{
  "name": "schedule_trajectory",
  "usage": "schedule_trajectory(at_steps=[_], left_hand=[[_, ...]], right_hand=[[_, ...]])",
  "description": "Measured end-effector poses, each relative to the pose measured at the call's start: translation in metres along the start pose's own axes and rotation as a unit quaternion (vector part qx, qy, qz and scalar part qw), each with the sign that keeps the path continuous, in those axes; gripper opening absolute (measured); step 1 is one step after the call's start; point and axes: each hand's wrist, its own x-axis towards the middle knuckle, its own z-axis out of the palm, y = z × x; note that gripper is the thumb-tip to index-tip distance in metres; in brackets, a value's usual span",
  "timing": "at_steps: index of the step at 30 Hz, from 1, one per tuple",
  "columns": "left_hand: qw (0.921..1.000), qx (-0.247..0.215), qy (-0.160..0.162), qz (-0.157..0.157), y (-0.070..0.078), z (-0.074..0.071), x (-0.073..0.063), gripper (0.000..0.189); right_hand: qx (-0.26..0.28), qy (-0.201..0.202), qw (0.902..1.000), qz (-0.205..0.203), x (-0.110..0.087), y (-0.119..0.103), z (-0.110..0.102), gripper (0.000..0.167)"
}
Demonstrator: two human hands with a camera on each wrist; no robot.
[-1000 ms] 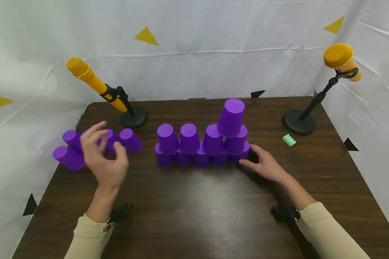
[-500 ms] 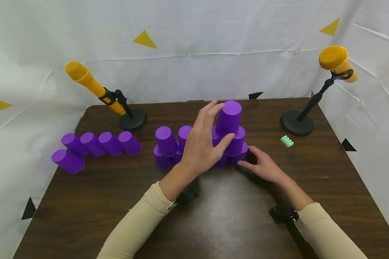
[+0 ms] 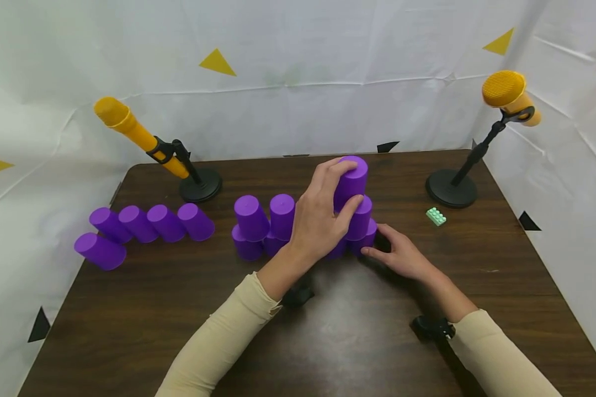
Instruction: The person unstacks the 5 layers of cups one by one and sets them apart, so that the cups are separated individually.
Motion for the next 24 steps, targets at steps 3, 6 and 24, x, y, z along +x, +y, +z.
schedule_trajectory(at_steps=[3,6,24], left_hand=[[1.0000,-0.007,0.005,0.004,0.001,-0.006,-0.002,0.046],[0.9995,-0.020,0.021,0.010,0.003,-0.020,-0.011,0.045],[0.9306,0.126,0.271,-0.211,-0.068,-0.202,-0.136,0.048]], right_hand=[[-0.003,0.000,1.0000,0.002,0.000,0.000,0.001,0.065],[-0.006,0.003,1.0000,0.004,0.000,0.000,0.002,0.065],[-0.016,0.001,0.9996,0.021,-0.001,0.000,0.004,0.070]])
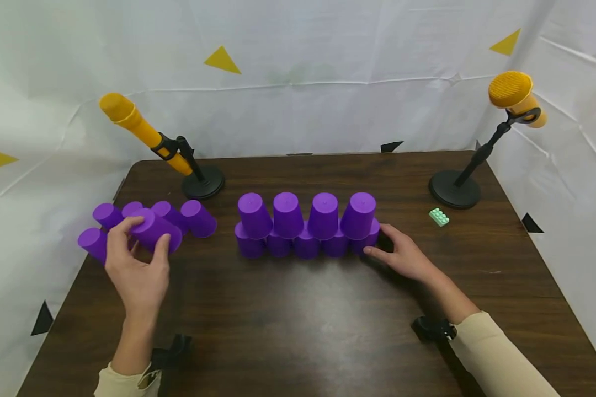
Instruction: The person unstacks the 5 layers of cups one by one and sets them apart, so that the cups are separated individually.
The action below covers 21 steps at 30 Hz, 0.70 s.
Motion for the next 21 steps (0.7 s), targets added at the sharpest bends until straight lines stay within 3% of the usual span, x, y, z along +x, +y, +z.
schedule_trajectory(at_steps=[3,7,13,21], left_hand=[[0.9957,0.075,0.036,-0.040,-0.050,-0.017,0.004,0.048],[0.9835,0.151,0.055,-0.083,-0.087,-0.029,0.007,0.044],[0.9761,0.193,0.027,-0.096,-0.113,-0.029,0.012,0.042],[0.9714,0.215,0.000,-0.101,-0.124,-0.027,0.017,0.042]], right_hand=[[0.000,0.001,1.0000,-0.001,0.000,-0.001,0.000,0.068],[0.001,0.002,1.0000,-0.004,0.000,-0.002,-0.001,0.067],[0.001,0.008,1.0000,-0.004,-0.003,-0.002,-0.003,0.065],[-0.002,0.005,1.0000,0.000,-0.001,-0.003,0.000,0.065]])
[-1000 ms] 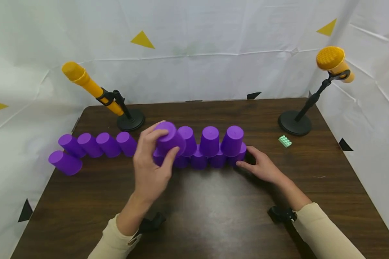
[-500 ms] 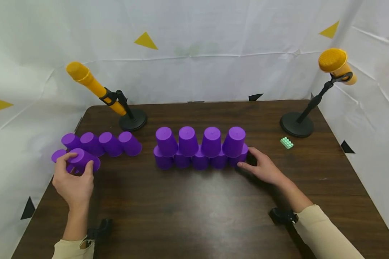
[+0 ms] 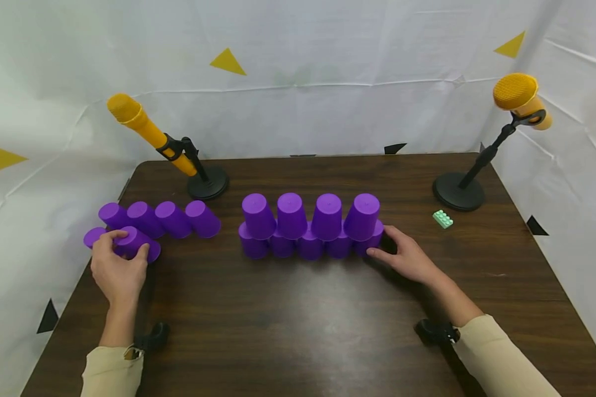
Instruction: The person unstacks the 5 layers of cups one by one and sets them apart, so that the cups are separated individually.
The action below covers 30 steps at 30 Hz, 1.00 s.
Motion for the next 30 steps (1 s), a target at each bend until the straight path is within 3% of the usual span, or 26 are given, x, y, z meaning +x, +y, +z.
schedule_trajectory(at_steps=[11,21,25,30], left_hand=[[0.9999,-0.004,-0.007,0.009,-0.009,0.005,0.004,0.039],[0.9996,-0.004,0.003,0.029,-0.004,-0.001,0.006,0.040],[0.9972,-0.020,0.042,0.059,0.008,-0.010,0.007,0.037],[0.9882,-0.083,0.083,0.098,0.045,-0.018,0.003,0.032]], right_hand=[[0.002,0.001,1.0000,0.000,0.002,-0.001,0.000,0.063],[0.003,-0.002,1.0000,0.002,0.003,0.000,0.000,0.065],[0.002,-0.004,1.0000,0.003,0.003,-0.001,0.000,0.065],[0.002,-0.001,1.0000,0.000,0.001,0.000,-0.001,0.065]])
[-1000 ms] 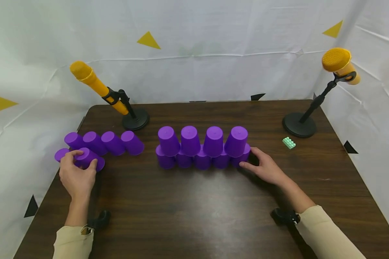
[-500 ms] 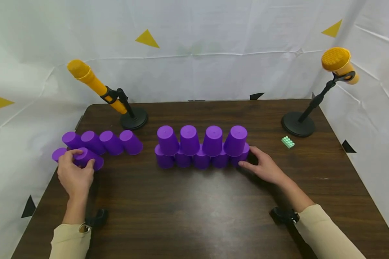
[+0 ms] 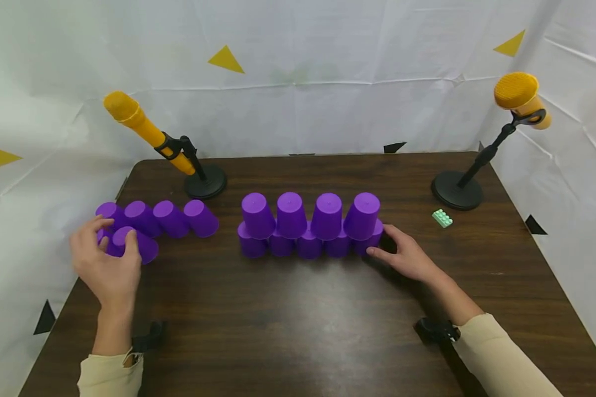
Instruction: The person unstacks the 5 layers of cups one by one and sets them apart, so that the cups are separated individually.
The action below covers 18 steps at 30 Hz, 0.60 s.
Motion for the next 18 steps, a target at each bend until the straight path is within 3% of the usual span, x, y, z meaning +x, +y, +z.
schedule_trajectory(at_steps=[2,4,9,14,18], left_hand=[[0.9988,-0.044,-0.007,0.019,0.024,0.003,-0.002,0.032],[0.9941,-0.093,-0.038,0.042,0.052,0.008,-0.006,0.033],[0.9646,-0.192,-0.163,0.079,0.112,0.023,-0.028,0.040],[0.9371,-0.236,-0.240,0.094,0.140,0.046,-0.047,0.048],[0.9267,-0.261,-0.251,0.100,0.151,0.062,-0.053,0.051]], right_hand=[[-0.002,-0.001,1.0000,0.000,0.000,0.000,0.000,0.065],[-0.004,-0.001,1.0000,0.001,0.000,0.001,0.000,0.066],[-0.002,0.001,1.0000,0.001,-0.001,0.001,0.001,0.065],[-0.002,0.004,1.0000,-0.002,-0.001,0.001,0.001,0.063],[0.000,0.002,1.0000,-0.002,-0.001,0.000,0.001,0.063]])
